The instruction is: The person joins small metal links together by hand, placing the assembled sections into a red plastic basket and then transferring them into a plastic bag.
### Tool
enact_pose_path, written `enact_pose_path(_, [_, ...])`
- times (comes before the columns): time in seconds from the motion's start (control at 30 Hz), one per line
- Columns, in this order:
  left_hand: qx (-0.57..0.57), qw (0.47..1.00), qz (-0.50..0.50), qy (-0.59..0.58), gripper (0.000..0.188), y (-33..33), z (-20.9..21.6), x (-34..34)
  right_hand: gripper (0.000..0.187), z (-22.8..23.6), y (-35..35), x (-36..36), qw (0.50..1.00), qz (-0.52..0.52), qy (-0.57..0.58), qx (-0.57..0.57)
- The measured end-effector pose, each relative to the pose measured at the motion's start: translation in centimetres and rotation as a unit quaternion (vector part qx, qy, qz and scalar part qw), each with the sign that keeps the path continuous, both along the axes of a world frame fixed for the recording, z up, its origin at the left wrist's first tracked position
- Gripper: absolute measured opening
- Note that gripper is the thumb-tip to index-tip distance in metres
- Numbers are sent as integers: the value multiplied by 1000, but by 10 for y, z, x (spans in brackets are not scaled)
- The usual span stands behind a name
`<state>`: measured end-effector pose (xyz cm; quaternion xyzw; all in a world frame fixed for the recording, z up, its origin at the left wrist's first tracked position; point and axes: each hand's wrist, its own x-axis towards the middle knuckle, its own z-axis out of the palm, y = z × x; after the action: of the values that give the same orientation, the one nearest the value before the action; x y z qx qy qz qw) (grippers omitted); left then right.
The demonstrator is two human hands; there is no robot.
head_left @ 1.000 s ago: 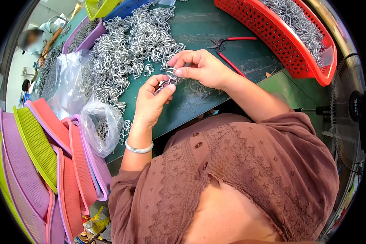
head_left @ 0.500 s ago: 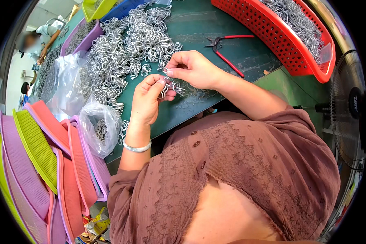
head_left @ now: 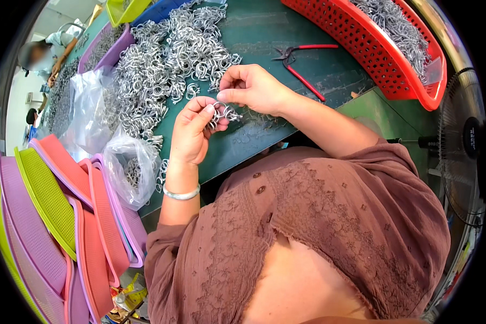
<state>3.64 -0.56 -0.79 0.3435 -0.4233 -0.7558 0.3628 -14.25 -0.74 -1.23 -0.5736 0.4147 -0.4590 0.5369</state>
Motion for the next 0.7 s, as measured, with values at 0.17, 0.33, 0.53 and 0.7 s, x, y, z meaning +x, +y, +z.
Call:
enact_pose_path(0.17, [15,999,12,37,11,-3,-4,10,12,4,3,-9,996,4,-21,82])
enact_pose_path(0.33, [48,997,33,49,12,-2,-10,20,12,1,9,-30,962,9,242,-126])
enact_pose_path(0.53, [88,991,25,102,15,0,-10,16,28,4,22,-20,925,-12,305,-226])
enact_pose_path(0.7, [80,989,9,126,18,4,-2,8,30,4,23,-1,981,33,142,-127])
